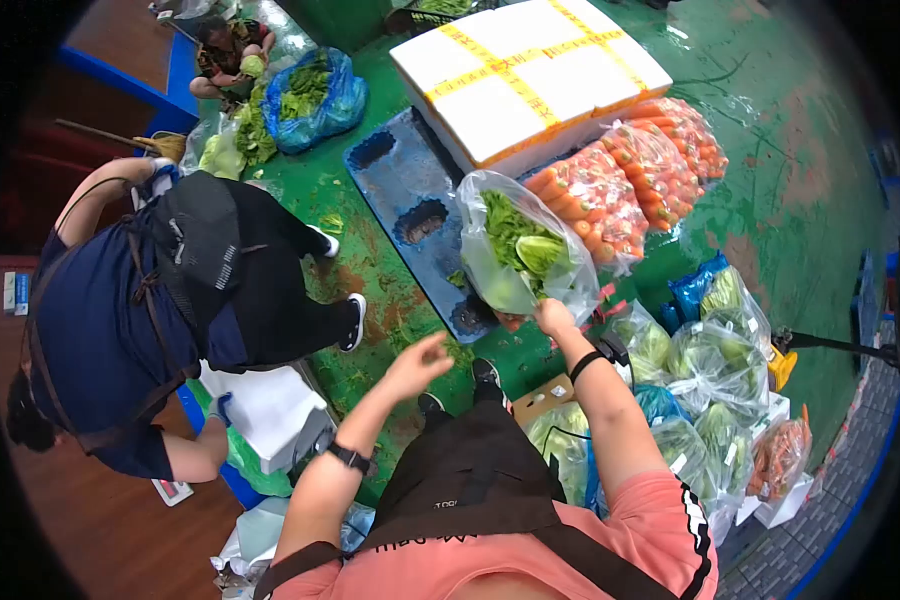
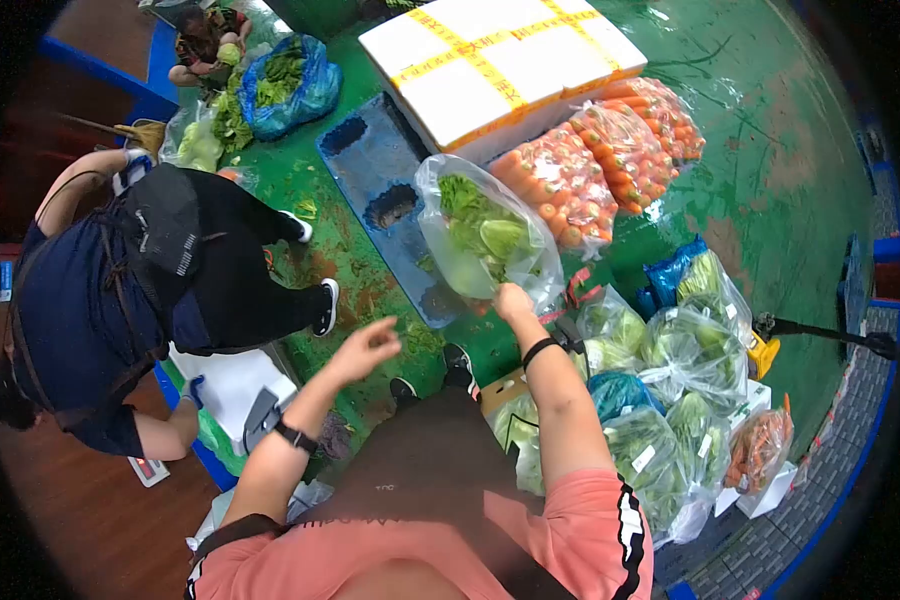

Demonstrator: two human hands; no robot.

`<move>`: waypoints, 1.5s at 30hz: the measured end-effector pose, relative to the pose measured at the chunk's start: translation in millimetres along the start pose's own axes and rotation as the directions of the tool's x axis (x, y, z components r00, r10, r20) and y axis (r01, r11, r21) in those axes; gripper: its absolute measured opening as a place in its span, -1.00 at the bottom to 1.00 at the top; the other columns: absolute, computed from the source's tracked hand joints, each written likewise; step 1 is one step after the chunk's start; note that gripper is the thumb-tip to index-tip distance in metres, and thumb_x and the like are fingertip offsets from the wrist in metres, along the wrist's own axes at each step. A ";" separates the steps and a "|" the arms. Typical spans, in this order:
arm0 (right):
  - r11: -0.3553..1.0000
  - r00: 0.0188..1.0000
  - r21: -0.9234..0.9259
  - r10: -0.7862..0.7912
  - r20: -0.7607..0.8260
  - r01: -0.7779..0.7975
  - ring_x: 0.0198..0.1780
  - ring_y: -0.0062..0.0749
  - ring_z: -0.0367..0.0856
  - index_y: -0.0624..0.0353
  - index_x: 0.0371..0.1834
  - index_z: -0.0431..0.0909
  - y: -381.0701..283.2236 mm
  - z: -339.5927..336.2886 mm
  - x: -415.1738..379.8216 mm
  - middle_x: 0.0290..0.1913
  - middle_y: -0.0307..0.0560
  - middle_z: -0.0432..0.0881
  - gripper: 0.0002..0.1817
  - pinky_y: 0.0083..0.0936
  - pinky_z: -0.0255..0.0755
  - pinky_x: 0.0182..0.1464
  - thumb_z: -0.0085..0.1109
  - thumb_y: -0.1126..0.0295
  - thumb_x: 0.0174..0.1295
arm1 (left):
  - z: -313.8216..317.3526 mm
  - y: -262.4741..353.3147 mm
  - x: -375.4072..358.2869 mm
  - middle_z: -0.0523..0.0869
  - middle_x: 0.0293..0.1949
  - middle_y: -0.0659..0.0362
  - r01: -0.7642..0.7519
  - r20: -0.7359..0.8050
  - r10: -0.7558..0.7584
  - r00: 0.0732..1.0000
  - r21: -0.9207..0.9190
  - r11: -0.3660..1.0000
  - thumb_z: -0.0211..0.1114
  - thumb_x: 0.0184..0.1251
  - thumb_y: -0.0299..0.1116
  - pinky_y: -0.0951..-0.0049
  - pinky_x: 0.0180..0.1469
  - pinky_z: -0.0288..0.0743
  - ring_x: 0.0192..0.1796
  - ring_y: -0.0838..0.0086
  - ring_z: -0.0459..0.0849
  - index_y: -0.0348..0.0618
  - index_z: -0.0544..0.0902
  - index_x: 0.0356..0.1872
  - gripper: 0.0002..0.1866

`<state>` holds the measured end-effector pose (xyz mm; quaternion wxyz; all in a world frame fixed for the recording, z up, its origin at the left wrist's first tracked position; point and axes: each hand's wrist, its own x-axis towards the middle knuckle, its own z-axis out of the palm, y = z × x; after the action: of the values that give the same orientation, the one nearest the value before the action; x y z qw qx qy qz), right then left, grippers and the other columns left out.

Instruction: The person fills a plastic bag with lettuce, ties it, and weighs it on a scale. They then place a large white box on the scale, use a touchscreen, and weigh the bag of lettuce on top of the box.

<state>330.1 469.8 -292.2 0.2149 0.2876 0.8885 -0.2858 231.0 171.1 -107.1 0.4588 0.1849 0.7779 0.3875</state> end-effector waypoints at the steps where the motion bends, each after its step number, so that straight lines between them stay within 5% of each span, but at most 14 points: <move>1: 1.000 1.000 -0.013 0.002 0.013 -0.002 -0.16 -0.01 0.58 0.13 -0.32 0.62 -1.1 -3.3 -1.0 -0.25 0.16 0.61 -0.76 -0.18 0.44 -0.08 0.11 0.26 0.03 | -1.3 -12.2 -20.7 0.61 -0.17 0.20 0.030 -0.007 -0.030 1.000 -0.016 0.999 0.26 0.19 -0.19 0.50 0.00 0.40 -0.10 0.56 0.53 -0.19 0.33 0.23 -0.40; 15: 0.962 0.994 -0.257 0.070 -0.079 -0.088 -0.05 -0.01 0.54 0.25 -0.02 0.46 -62.5 -9.4 -0.7 -0.15 0.17 0.60 -0.39 -0.23 0.41 -0.01 0.27 0.12 -0.14 | -21.1 -165.5 -210.0 0.68 -0.32 0.13 0.310 -0.273 -0.386 0.881 -0.282 0.908 0.26 0.15 -0.12 0.47 -0.14 0.48 -0.22 0.40 0.64 -0.17 0.47 0.07 -0.50; 17: 0.948 0.904 -0.171 -0.309 -0.296 0.268 -0.16 0.00 0.57 0.36 -0.12 0.45 5.0 23.6 35.3 -0.23 0.13 0.61 -0.35 -0.17 0.44 -0.10 0.31 0.02 -0.16 | -28.1 -181.9 -227.6 0.68 -0.28 0.13 0.300 -0.321 -0.404 0.857 -0.326 0.896 0.28 0.09 -0.06 0.40 -0.18 0.49 -0.22 0.35 0.64 -0.13 0.47 0.07 -0.45; 18: 0.981 0.955 -0.183 -0.118 -0.271 0.069 -0.23 -0.01 0.58 0.39 -0.10 0.45 -44.0 -1.3 3.8 -0.25 0.14 0.60 -0.32 -0.17 0.45 -0.18 0.25 -0.03 -0.09 | -34.4 -190.1 -236.2 0.68 -0.26 0.12 0.306 -0.357 -0.421 0.834 -0.336 0.891 0.28 0.07 -0.05 0.38 -0.15 0.48 -0.19 0.34 0.63 -0.13 0.47 0.07 -0.44; 23: 0.734 0.584 -0.307 -0.672 -0.455 0.606 -0.28 -0.27 0.53 0.31 0.05 0.40 -139.7 23.2 14.7 -0.22 -0.02 0.54 -0.55 -0.40 0.44 -0.22 0.10 0.23 0.19 | -59.0 -227.5 -303.6 0.68 -0.24 0.10 0.324 -0.460 -0.502 0.732 -0.413 0.851 0.25 0.10 -0.10 0.33 -0.13 0.46 -0.14 0.29 0.62 -0.14 0.45 0.10 -0.45; 25: 0.616 0.647 0.303 -0.763 0.001 0.727 -0.18 -0.27 0.52 0.33 0.06 0.37 -289.1 24.6 -34.6 -0.15 -0.04 0.52 -0.61 -0.37 0.43 -0.10 0.09 0.38 0.20 | -59.1 -245.9 -323.0 0.66 -0.21 0.05 0.336 -0.494 -0.549 0.675 -0.457 0.824 0.26 0.04 -0.09 0.30 -0.01 0.42 -0.05 0.23 0.58 -0.12 0.48 0.06 -0.46; 28: 0.598 0.176 0.686 -0.792 0.584 0.415 -0.02 -0.43 0.50 0.34 0.07 0.34 -524.5 28.4 -194.0 -0.08 -0.12 0.54 -0.66 -0.48 0.35 0.08 0.01 0.61 0.21 | -49.3 -294.5 -341.7 0.64 -0.18 0.01 0.385 -0.495 -0.537 0.682 -0.382 0.840 0.27 0.04 -0.11 0.26 -0.07 0.45 -0.10 0.18 0.60 -0.13 0.48 0.05 -0.47; 31: 0.534 -0.597 0.795 -0.550 0.584 0.287 0.28 -0.36 0.25 0.27 0.26 0.19 -663.0 6.1 -356.4 0.28 -0.01 0.26 -0.44 -0.40 0.14 0.28 0.06 0.62 0.15 | -67.6 -286.2 -357.9 0.60 -0.07 -0.02 0.422 -0.393 -0.556 0.732 -0.379 0.824 0.25 0.08 -0.14 0.25 -0.09 0.44 -0.08 0.24 0.58 -0.15 0.50 0.03 -0.52; 33: 0.605 -0.847 0.745 -0.207 0.490 0.282 0.30 -0.30 0.22 0.25 0.29 0.13 -687.6 16.6 -421.0 0.33 0.02 0.18 -0.38 -0.42 0.11 0.29 0.16 0.42 0.17 | -70.0 -283.7 -360.0 0.60 -0.09 -0.02 0.434 -0.388 -0.551 0.739 -0.351 0.830 0.25 0.08 -0.14 0.26 -0.10 0.44 -0.09 0.23 0.59 -0.15 0.50 0.03 -0.52; 34: 0.552 -0.857 0.716 -0.005 0.515 0.427 0.32 -0.35 0.16 0.19 0.34 0.08 -696.0 14.5 -446.9 0.29 -0.05 0.23 -0.34 -0.41 0.05 0.30 0.13 0.31 0.21 | -72.0 -283.6 -355.8 0.61 -0.11 -0.02 0.441 -0.386 -0.552 0.739 -0.343 0.830 0.25 0.08 -0.13 0.26 -0.11 0.45 -0.10 0.23 0.59 -0.15 0.50 0.03 -0.51; 35: 0.210 -0.891 0.875 -0.035 0.453 0.437 0.20 -0.25 0.33 0.16 0.31 0.13 -700.2 8.5 -464.4 0.20 0.00 0.33 -0.35 -0.41 0.21 0.18 0.18 0.30 0.17 | -74.2 -283.2 -353.6 0.61 -0.12 -0.02 0.445 -0.385 -0.552 0.740 -0.337 0.830 0.25 0.08 -0.13 0.26 -0.11 0.45 -0.11 0.23 0.59 -0.14 0.50 0.03 -0.51; 37: -0.043 -0.696 0.695 -0.017 0.718 0.718 -0.02 -0.24 0.50 0.15 0.18 0.31 -732.7 -13.6 -475.9 -0.02 -0.01 0.50 -0.47 -0.45 0.36 -0.03 0.22 0.31 0.13 | -78.8 -280.8 -352.3 0.62 -0.14 -0.01 0.446 -0.382 -0.560 0.735 -0.350 0.824 0.25 0.08 -0.13 0.27 -0.12 0.45 -0.12 0.23 0.60 -0.14 0.50 0.03 -0.51; 43: -0.004 -0.857 0.896 -0.291 0.424 0.445 -0.29 -0.45 0.56 0.19 -0.19 0.51 -759.2 -32.2 -429.9 -0.35 -0.19 0.56 -0.74 -0.51 0.38 -0.27 0.24 0.36 0.08 | -116.7 -286.9 -325.9 0.64 -0.20 0.00 0.435 -0.384 -0.515 0.766 -0.280 0.856 0.26 0.08 -0.12 0.28 -0.14 0.47 -0.16 0.22 0.62 -0.14 0.50 0.03 -0.51; 45: 0.419 -0.869 0.904 -0.474 0.144 -0.079 -0.41 -0.36 0.57 0.22 -0.43 0.46 -737.4 -35.5 -428.6 -0.44 -0.13 0.54 -0.90 -0.47 0.43 -0.38 0.17 0.52 0.00 | -155.1 -298.2 -302.8 0.64 -0.22 0.01 0.419 -0.336 -0.446 0.829 -0.156 0.895 0.26 0.08 -0.12 0.29 -0.14 0.47 -0.18 0.22 0.62 -0.14 0.49 0.03 -0.50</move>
<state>173.0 -169.1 251.7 0.5752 -0.5973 0.0942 -0.5509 272.9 -279.1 -121.6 0.3893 -0.0883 0.8555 0.3299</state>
